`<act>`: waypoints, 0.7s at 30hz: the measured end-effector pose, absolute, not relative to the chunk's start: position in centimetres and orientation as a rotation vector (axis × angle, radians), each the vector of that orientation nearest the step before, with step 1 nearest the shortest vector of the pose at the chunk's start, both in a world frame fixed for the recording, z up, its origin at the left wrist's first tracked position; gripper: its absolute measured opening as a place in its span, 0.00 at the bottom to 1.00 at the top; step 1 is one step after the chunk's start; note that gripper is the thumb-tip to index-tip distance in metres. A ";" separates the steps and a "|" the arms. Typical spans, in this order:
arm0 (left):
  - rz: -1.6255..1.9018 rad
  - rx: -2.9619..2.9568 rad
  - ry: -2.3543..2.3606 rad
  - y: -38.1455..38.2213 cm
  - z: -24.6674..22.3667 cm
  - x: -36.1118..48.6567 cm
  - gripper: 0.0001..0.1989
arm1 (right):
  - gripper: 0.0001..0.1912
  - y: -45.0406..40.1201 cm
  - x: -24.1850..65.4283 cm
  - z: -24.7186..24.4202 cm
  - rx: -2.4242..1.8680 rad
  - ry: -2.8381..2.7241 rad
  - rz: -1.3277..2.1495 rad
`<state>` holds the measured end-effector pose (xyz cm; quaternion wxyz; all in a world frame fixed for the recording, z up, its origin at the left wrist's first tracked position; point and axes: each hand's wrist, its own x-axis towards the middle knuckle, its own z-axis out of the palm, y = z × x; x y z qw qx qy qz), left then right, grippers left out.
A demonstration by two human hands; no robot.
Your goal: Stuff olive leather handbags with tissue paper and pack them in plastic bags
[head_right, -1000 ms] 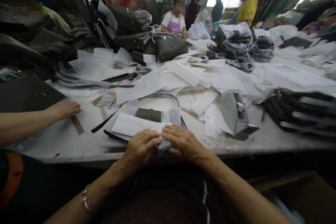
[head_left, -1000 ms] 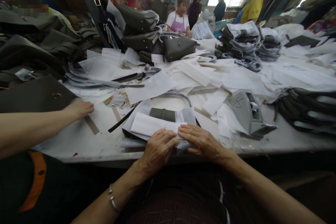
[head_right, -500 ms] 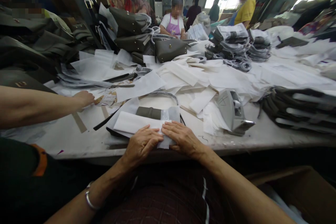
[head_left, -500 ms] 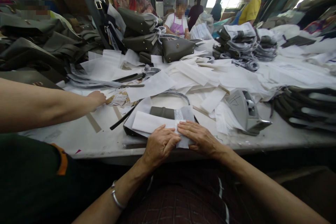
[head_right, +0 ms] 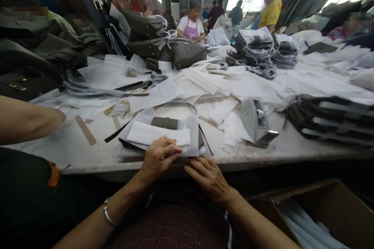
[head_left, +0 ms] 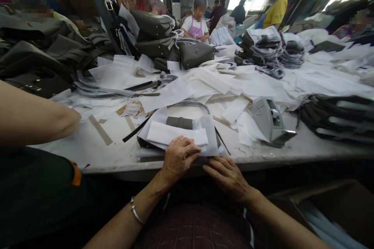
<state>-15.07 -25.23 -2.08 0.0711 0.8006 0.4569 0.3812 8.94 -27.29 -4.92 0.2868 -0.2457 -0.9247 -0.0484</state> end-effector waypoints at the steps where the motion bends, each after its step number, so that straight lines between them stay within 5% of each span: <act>1: 1.150 2.412 1.378 -25.2 -2.1 -15.0 0.04 | 0.18 -27.1 8.6 -5.7 -0.696 -2.448 -0.188; 8: 1.185 2.422 1.404 -25.3 -2.1 -14.7 0.04 | 0.16 -26.2 6.5 -8.2 -0.786 -2.211 -0.265; 21: 1.316 2.627 1.333 -25.3 -2.9 -14.6 0.04 | 0.14 -27.0 5.7 -5.3 -0.670 -2.191 0.071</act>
